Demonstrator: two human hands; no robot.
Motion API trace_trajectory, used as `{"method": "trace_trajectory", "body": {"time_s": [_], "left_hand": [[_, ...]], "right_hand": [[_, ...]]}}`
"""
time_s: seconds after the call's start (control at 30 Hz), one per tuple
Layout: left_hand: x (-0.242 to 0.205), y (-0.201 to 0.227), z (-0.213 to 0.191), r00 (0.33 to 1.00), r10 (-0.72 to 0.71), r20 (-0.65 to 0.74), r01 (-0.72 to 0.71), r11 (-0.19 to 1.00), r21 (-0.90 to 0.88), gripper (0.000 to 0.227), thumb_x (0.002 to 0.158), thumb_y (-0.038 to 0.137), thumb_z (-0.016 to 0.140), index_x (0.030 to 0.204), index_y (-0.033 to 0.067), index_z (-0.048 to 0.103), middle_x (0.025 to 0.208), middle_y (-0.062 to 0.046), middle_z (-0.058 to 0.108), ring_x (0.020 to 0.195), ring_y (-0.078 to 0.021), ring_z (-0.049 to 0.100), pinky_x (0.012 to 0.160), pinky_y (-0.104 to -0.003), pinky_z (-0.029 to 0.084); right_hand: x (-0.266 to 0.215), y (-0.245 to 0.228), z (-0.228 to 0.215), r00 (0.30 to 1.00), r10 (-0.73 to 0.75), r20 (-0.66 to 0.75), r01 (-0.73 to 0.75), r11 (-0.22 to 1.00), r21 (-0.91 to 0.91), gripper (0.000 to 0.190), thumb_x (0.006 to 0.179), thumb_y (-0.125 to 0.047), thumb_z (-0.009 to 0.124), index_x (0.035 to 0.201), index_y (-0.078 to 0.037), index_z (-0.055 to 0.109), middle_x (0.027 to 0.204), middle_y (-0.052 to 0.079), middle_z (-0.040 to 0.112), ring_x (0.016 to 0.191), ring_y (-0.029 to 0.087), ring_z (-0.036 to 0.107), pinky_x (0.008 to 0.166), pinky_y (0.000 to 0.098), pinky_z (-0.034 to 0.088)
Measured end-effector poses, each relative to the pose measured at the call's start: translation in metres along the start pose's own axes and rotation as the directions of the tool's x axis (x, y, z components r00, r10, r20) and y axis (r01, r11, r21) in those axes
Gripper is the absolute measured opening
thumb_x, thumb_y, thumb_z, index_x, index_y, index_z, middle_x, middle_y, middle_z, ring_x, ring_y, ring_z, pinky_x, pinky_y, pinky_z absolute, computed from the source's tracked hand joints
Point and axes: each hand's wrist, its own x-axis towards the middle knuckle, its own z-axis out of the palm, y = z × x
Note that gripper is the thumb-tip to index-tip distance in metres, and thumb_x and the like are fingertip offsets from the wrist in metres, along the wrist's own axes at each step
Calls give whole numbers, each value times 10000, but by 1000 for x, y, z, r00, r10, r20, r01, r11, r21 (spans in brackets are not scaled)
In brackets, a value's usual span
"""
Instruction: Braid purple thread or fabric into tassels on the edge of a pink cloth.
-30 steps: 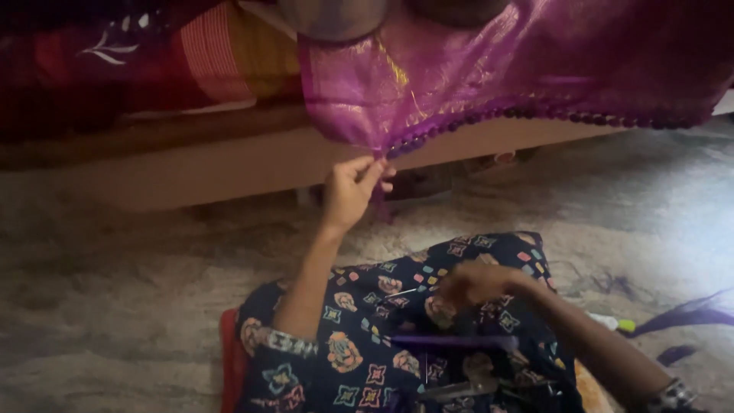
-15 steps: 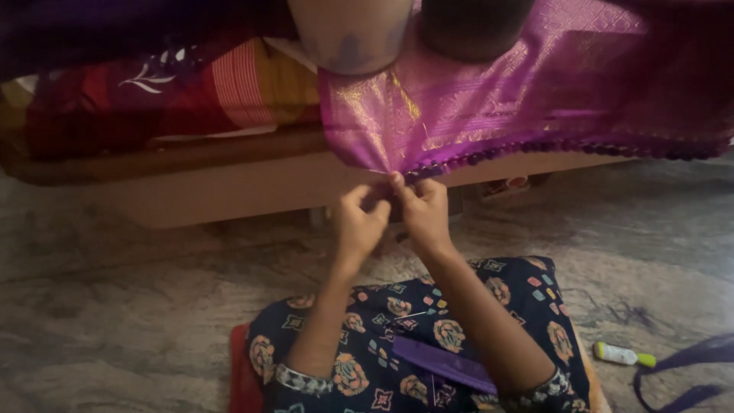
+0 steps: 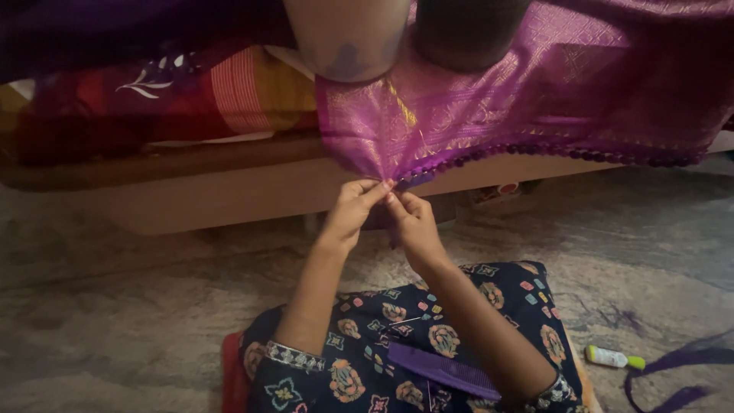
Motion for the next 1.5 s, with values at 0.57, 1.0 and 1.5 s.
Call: {"method": "trace_trajectory", "body": {"time_s": [0.57, 1.0, 1.5], "left_hand": [[-30, 16, 37, 838, 492, -235, -218, 697, 683, 220, 924, 258, 752, 1010, 63, 802, 778, -42, 772, 642, -79, 681, 661, -271, 508], [-31, 18, 33, 851, 477, -218, -191, 669, 718, 198, 928, 271, 740, 968, 93, 820, 799, -47, 794, 684, -124, 719, 747, -292, 507], [-32, 23, 33, 837, 510, -198, -233, 661, 714, 207, 915, 254, 743, 983, 72, 814, 863, -80, 802, 741, -173, 756, 769, -298, 536]], "right_hand": [[8, -121, -5, 540, -827, 159, 465, 135, -875, 147, 900, -197, 835, 957, -66, 800, 936, 91, 661, 913, 232, 554, 761, 380, 489], [-4, -120, -15, 647, -760, -61, 497, 481, -722, 104, 951, -166, 751, 973, -76, 800, 951, 60, 716, 881, 156, 613, 667, 299, 492], [20, -116, -48, 987, -100, -124, 120, 978, 170, 161, 905, -110, 721, 1018, 4, 739, 905, 68, 735, 703, 111, 565, 688, 268, 442]]}}
